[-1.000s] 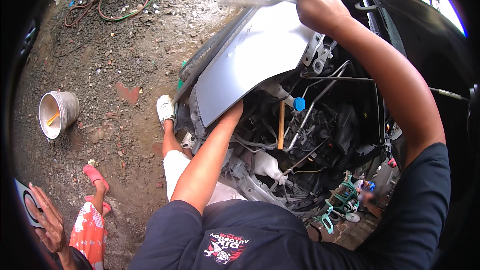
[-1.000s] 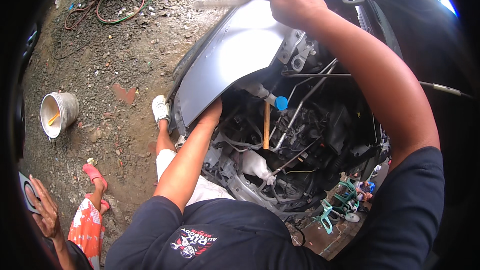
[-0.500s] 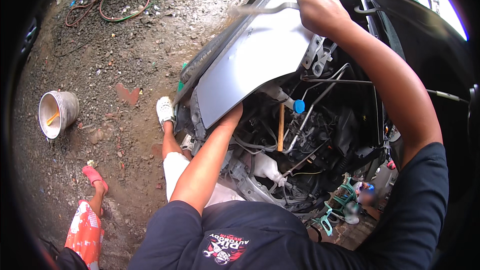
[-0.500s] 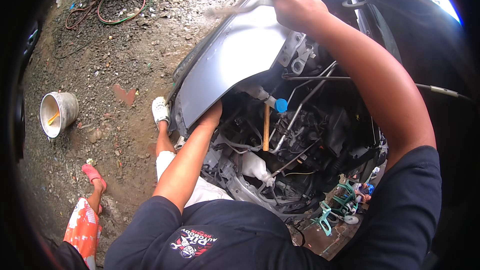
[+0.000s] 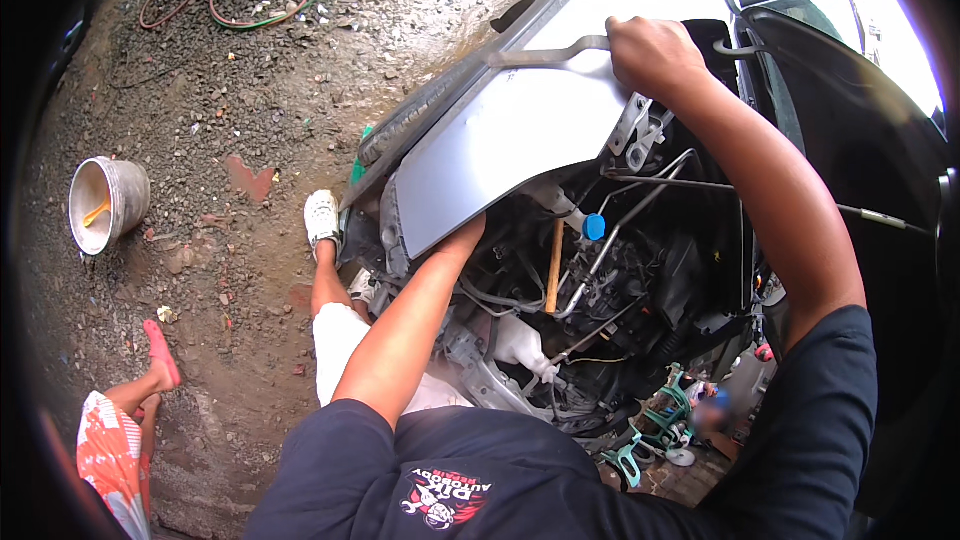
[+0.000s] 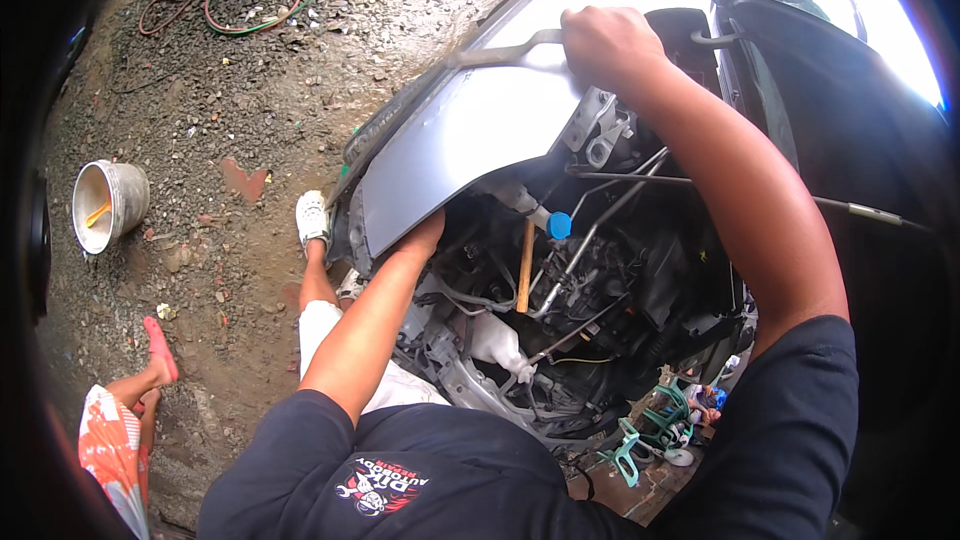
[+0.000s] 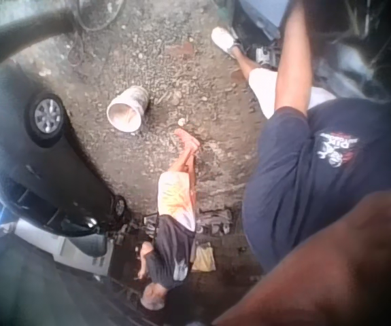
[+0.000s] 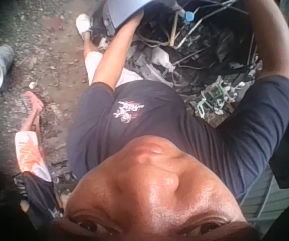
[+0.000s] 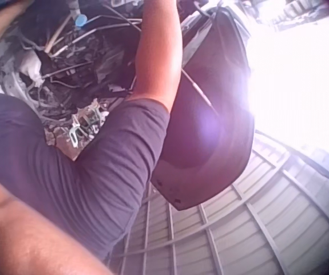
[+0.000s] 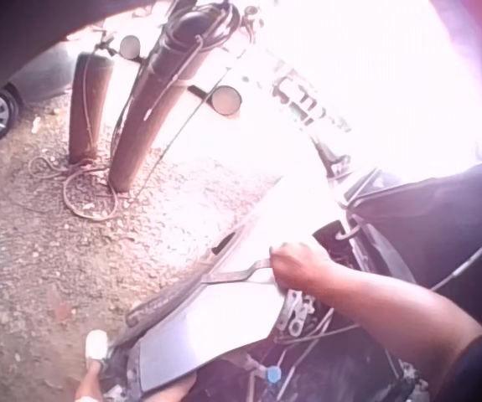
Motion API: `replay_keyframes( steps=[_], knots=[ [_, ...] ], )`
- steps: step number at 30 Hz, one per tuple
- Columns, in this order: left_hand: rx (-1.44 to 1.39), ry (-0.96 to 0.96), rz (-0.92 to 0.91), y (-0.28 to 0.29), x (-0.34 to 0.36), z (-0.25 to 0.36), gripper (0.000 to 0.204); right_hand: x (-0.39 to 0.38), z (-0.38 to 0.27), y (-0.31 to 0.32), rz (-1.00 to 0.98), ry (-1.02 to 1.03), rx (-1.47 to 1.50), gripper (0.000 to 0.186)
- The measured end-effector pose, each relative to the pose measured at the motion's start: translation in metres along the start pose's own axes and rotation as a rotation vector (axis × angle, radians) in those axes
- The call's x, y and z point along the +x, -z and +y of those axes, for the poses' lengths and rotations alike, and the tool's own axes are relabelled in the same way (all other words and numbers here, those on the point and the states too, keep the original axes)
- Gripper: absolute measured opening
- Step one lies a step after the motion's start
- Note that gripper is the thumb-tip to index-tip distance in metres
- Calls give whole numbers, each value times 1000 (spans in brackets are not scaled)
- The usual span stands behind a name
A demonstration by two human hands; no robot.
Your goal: The person uses a pry tool and a mallet to reshape a dented car fender and then files the edge by hand with a metal file.
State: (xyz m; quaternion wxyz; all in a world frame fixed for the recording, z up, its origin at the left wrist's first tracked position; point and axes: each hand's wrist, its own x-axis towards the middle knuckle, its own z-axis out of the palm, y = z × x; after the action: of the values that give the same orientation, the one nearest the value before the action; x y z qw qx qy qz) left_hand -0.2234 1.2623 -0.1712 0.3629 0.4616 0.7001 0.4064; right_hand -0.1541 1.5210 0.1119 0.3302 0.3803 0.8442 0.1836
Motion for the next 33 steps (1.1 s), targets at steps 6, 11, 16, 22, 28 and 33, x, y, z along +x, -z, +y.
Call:
replay_keyframes(
  steps=[6, 11, 16, 22, 28, 33],
  knots=[
    [23, -73, 91, -11, 0, -18, 29, -2, -3, 6, 46, -154, 57, 24],
    [4, -77, 141, -17, 2, -29, 27, 5, -2, 21, 107, -174, 56, 26],
    [-141, -18, 98, -18, -1, -10, 26, -2, 2, 5, -83, -108, -25, 26],
    [-87, -12, 120, -37, 6, -22, 25, -3, -9, 9, 33, -132, 105, 29],
    [-112, -31, 120, -30, 10, -9, 24, -6, -17, 19, 45, -198, 127, 27],
    [-117, -31, 102, -22, 10, -6, 24, 3, -13, 21, 55, -210, 27, 23]
  ],
)
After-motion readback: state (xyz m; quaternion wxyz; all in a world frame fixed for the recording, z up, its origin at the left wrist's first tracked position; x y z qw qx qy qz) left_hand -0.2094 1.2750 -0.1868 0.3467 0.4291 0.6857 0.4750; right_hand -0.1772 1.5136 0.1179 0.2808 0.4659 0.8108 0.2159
